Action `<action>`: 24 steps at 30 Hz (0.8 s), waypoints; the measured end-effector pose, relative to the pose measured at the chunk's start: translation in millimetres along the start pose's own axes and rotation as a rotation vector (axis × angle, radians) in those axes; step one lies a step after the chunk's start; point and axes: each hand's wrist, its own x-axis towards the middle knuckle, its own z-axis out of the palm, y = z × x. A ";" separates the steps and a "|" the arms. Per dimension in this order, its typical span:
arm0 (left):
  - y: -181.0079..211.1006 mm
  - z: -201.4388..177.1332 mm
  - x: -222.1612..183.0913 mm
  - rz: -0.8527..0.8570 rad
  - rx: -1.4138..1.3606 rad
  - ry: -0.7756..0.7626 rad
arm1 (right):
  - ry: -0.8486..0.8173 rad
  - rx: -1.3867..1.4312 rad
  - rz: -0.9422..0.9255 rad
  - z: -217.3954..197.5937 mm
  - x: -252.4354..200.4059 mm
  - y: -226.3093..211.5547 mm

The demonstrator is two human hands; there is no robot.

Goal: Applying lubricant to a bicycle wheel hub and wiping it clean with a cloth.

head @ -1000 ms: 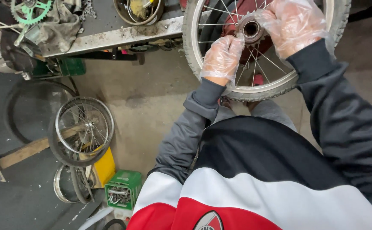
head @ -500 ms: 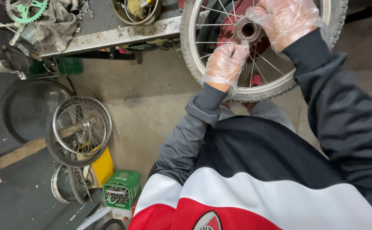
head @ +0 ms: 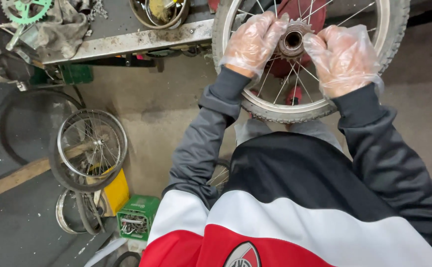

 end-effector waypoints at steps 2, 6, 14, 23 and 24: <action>5.7 -4.7 2.1 0.091 -0.021 -0.050 | -0.041 -0.045 -0.024 -0.5 9.3 -0.9; 7.2 3.9 -27.6 -0.052 -0.101 -0.170 | -0.150 -0.190 -0.015 4.7 42.8 1.5; -41.8 12.4 -25.8 0.584 0.568 0.309 | -0.240 -0.137 -0.035 -32.0 50.8 -18.2; -96.8 73.4 -26.5 0.583 0.683 0.034 | -0.136 -0.153 -0.007 11.0 31.9 7.8; -59.1 45.1 -23.3 0.582 0.685 0.032 | -0.136 -0.151 -0.008 7.0 38.8 5.3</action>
